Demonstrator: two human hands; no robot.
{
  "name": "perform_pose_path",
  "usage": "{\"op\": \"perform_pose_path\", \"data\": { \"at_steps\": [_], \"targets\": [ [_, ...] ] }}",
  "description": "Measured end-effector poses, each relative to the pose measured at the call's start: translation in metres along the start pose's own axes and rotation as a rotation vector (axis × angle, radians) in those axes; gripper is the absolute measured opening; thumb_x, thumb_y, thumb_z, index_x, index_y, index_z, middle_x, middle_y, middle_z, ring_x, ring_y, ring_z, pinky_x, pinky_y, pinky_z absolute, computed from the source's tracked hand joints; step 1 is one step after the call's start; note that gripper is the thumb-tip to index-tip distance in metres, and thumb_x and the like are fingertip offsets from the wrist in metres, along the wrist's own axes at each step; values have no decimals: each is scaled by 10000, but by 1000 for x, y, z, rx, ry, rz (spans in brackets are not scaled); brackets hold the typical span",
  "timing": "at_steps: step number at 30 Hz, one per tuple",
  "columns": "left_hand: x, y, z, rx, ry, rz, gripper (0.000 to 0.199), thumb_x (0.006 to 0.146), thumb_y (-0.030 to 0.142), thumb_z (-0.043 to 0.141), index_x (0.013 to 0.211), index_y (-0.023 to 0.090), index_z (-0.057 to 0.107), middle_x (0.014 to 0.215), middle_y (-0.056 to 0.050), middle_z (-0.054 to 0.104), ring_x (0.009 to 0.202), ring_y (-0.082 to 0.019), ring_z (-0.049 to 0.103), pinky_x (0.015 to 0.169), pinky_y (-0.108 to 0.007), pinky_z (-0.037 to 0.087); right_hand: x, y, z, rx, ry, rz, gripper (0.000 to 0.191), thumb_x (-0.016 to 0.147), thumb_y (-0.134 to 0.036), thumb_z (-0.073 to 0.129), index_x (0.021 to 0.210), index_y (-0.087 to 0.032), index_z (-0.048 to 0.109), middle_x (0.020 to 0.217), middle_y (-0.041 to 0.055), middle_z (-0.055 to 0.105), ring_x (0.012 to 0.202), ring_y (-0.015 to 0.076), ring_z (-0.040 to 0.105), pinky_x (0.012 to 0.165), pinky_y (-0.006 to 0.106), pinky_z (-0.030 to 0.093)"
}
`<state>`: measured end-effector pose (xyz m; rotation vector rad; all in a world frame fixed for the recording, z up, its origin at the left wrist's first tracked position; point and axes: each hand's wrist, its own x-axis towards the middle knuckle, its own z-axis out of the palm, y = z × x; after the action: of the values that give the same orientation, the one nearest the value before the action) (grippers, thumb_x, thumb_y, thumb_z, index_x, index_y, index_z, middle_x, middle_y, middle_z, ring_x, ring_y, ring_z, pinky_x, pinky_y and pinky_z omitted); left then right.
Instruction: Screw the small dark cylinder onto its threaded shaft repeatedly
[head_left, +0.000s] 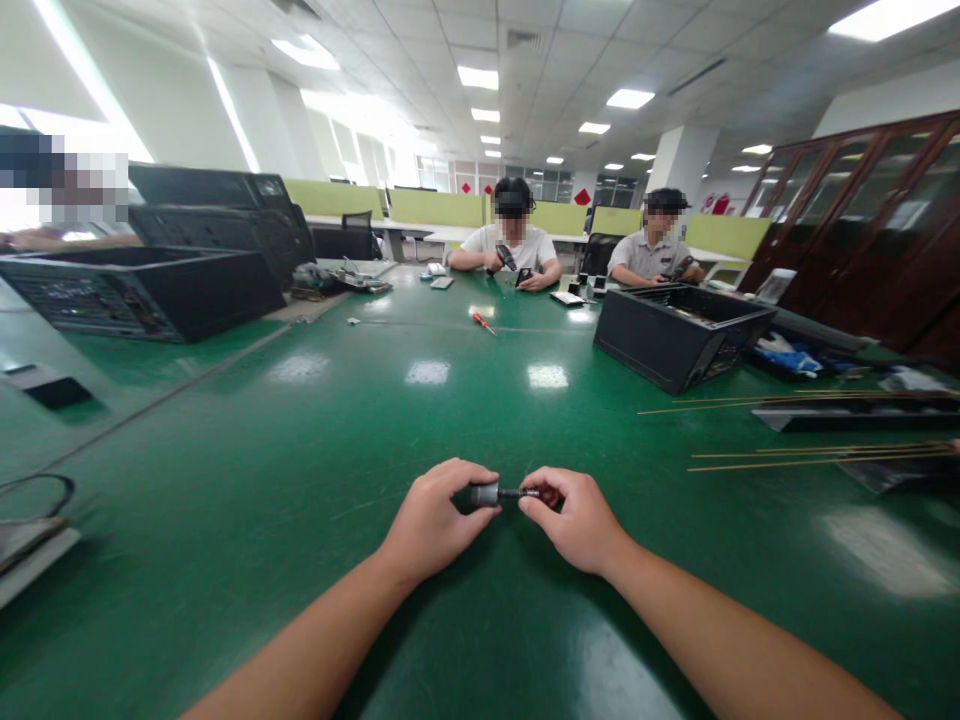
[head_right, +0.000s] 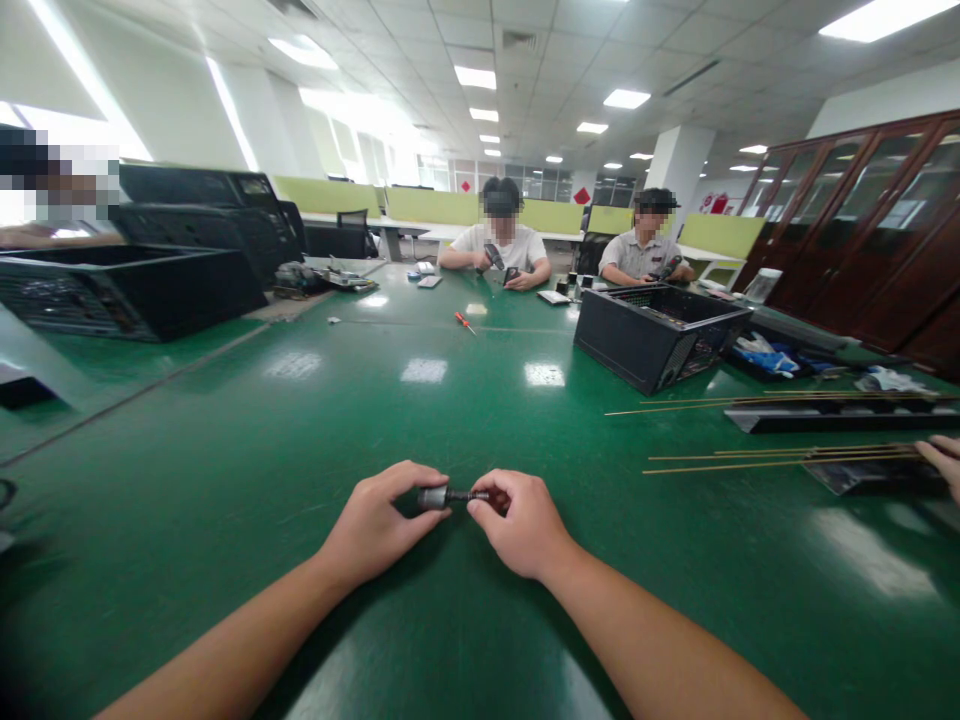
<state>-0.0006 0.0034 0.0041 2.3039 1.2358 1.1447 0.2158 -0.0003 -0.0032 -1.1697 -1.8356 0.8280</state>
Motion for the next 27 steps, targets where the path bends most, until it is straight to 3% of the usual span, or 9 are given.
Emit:
{"op": "perform_pose_path", "data": {
  "at_steps": [27],
  "targets": [
    [0, -5, -7, 15, 13, -25, 270, 766, 173, 741, 1024, 237, 695, 985, -17, 720, 921, -187, 675, 862, -316, 524, 2, 4, -1, 96, 43, 47, 112, 809, -226, 636, 867, -166, 710, 694, 2, 655, 607, 131, 571, 583, 237, 431]
  ]
}}
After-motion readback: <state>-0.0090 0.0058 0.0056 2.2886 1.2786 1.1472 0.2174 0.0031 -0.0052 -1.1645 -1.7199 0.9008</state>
